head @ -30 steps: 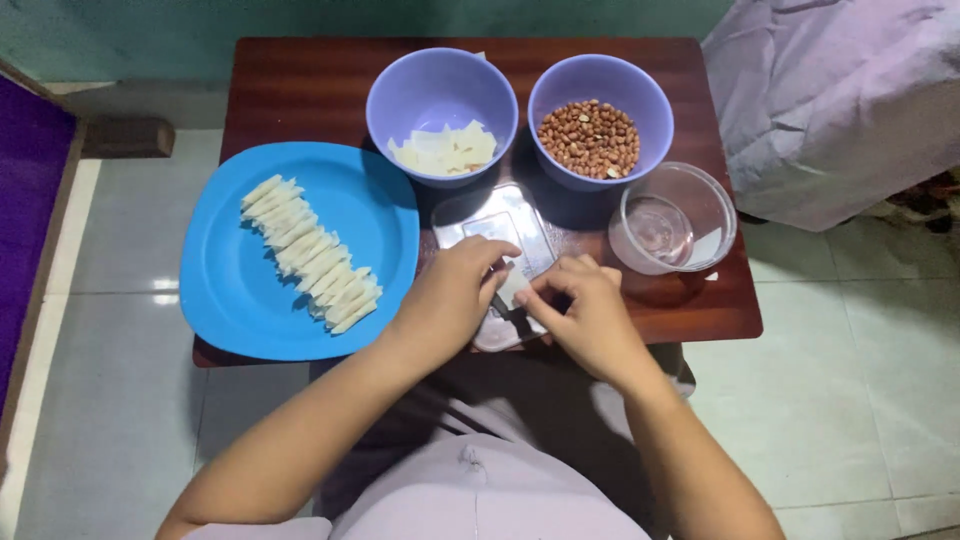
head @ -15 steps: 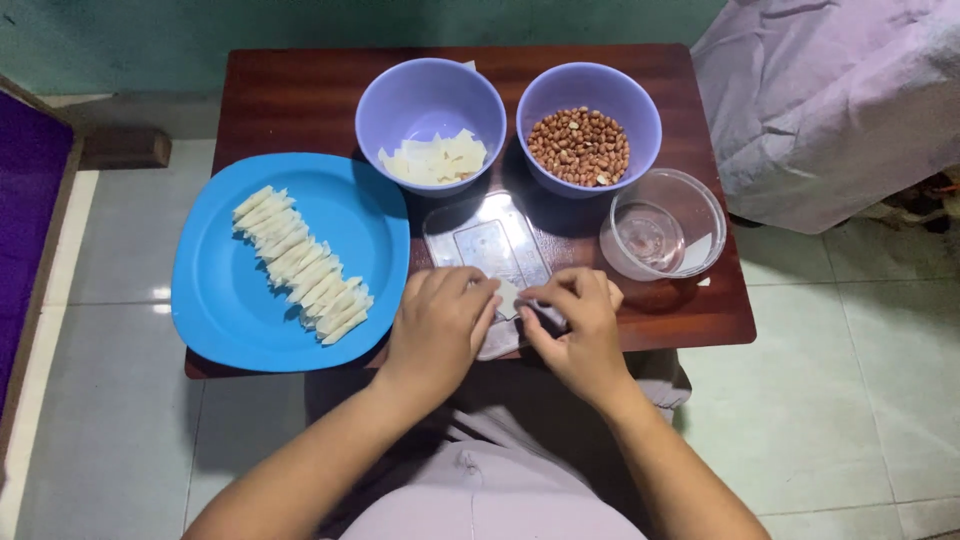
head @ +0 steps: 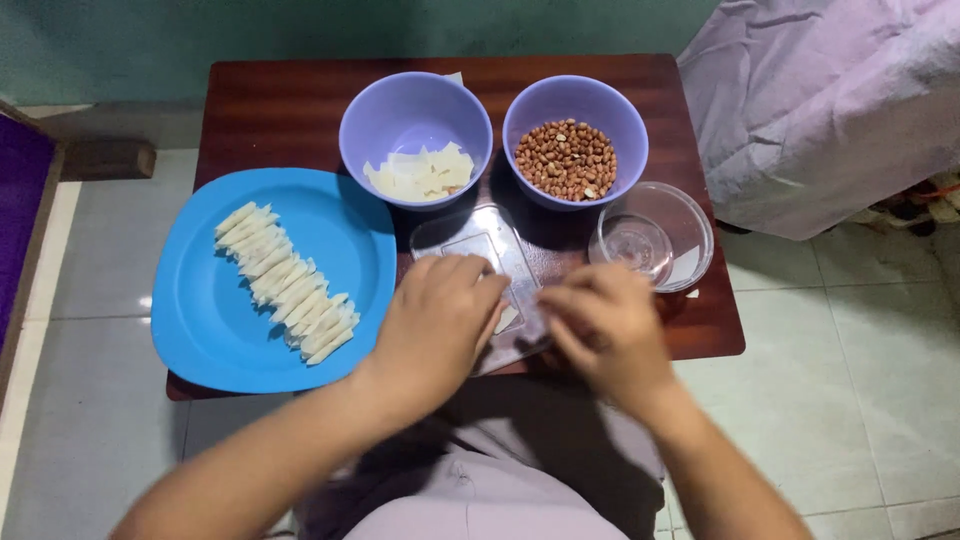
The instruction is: A person is manually wrapping peanuts in small strips of dough to prepare snacks.
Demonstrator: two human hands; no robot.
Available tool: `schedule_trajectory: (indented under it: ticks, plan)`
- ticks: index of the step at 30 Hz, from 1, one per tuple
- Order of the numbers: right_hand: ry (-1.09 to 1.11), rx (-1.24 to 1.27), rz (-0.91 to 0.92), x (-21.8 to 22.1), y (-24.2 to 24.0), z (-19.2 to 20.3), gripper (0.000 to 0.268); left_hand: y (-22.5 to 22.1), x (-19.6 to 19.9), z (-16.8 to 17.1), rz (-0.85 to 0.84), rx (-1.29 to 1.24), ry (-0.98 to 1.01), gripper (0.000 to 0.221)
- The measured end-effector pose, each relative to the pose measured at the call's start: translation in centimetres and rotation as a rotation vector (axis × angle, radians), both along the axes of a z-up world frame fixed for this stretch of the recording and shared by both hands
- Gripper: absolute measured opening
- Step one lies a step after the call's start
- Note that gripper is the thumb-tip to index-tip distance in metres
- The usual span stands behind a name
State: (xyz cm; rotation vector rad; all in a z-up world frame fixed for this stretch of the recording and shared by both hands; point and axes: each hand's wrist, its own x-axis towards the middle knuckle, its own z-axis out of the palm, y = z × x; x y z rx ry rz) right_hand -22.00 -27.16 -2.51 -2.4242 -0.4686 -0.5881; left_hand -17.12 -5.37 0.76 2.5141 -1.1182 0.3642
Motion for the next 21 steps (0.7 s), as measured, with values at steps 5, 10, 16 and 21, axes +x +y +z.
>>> schedule_trajectory:
  ticks: [5,10,16,21]
  plan:
    - [0.031,-0.208,-0.044,6.1,-5.7,4.5,0.027,-2.5,6.4,1.9,-0.005,-0.009,-0.130,0.010]
    - [0.120,-0.378,-0.077,12.3,-8.3,5.3,0.027,-6.5,13.1,0.2,0.027,0.026,-0.309,0.006]
    - [0.169,-0.411,0.051,17.3,-7.9,2.6,0.021,-11.4,18.6,-3.0,0.114,0.251,-0.196,0.006]
    - [0.087,-0.498,0.058,19.7,-6.8,0.8,0.012,-13.1,20.1,-5.3,0.127,0.352,-0.062,0.013]
